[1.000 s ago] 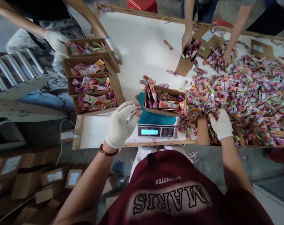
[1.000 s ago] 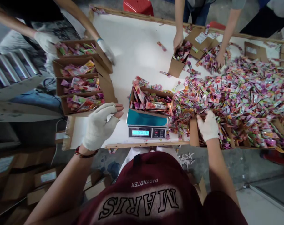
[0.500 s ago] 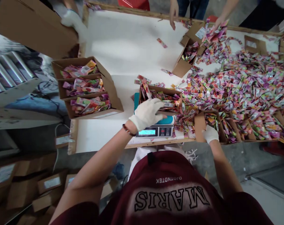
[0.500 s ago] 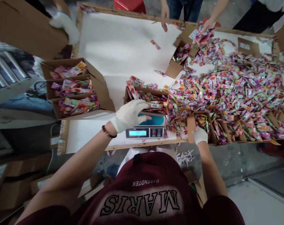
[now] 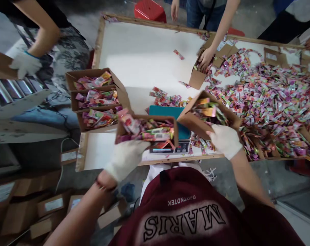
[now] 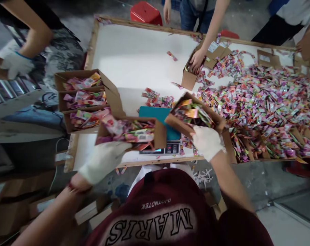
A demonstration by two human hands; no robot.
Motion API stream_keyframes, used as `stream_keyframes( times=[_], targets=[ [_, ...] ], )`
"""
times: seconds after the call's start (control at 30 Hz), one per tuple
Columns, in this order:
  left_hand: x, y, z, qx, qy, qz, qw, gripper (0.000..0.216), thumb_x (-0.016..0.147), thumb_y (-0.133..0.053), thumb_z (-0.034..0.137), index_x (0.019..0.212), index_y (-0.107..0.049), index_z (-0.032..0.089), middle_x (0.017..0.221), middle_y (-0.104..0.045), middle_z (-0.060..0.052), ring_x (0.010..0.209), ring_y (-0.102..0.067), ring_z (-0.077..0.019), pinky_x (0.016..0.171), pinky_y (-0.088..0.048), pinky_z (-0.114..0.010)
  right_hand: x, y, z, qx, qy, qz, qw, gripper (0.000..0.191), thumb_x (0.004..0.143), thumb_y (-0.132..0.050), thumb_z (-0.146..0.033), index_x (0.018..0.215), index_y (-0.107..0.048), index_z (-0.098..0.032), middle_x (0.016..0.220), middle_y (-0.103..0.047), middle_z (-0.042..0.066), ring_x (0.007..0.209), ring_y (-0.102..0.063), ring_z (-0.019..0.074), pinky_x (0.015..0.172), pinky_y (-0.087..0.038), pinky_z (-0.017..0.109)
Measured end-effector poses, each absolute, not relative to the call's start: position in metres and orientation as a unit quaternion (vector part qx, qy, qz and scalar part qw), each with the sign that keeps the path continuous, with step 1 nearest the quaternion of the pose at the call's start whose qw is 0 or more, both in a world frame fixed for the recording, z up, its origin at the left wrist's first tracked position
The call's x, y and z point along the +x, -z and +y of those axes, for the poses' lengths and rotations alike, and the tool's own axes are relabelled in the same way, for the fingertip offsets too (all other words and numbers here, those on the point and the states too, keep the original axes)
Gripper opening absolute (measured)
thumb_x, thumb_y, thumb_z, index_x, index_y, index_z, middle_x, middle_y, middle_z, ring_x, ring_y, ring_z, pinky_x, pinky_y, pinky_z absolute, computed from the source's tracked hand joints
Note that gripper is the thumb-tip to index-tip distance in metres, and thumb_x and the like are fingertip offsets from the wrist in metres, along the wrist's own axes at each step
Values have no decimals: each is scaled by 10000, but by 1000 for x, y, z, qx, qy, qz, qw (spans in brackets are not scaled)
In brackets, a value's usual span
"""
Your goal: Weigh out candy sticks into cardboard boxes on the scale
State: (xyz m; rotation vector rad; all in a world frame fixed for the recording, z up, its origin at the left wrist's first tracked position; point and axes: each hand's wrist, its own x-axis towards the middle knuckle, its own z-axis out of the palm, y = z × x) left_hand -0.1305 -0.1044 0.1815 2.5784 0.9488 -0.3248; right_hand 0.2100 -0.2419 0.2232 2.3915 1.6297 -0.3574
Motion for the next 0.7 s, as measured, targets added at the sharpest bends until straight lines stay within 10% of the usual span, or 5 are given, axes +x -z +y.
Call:
stream_keyframes(
  times=[0.3,0.7],
  targets=[
    [-261,-117,-112,806,202,521,196,424,852,-511,234,1191,-765,222,1169,-784,-136,1036,-741,-346,832,-575,-416,116,-180,-153,686,226,691,29,381,1010,-650,-416,1313,-637,-185,1321,-644,97,1119,-662,225,953,-588,441],
    [-259,-30,-62,779,218,556,193,459,875,-435,156,1202,-757,161,1193,-756,-204,1120,-715,-352,920,-538,-425,208,-201,-210,807,180,559,-59,362,991,-591,-333,1325,-682,-227,1235,-727,142,1070,-692,292,879,-585,448]
  ],
)
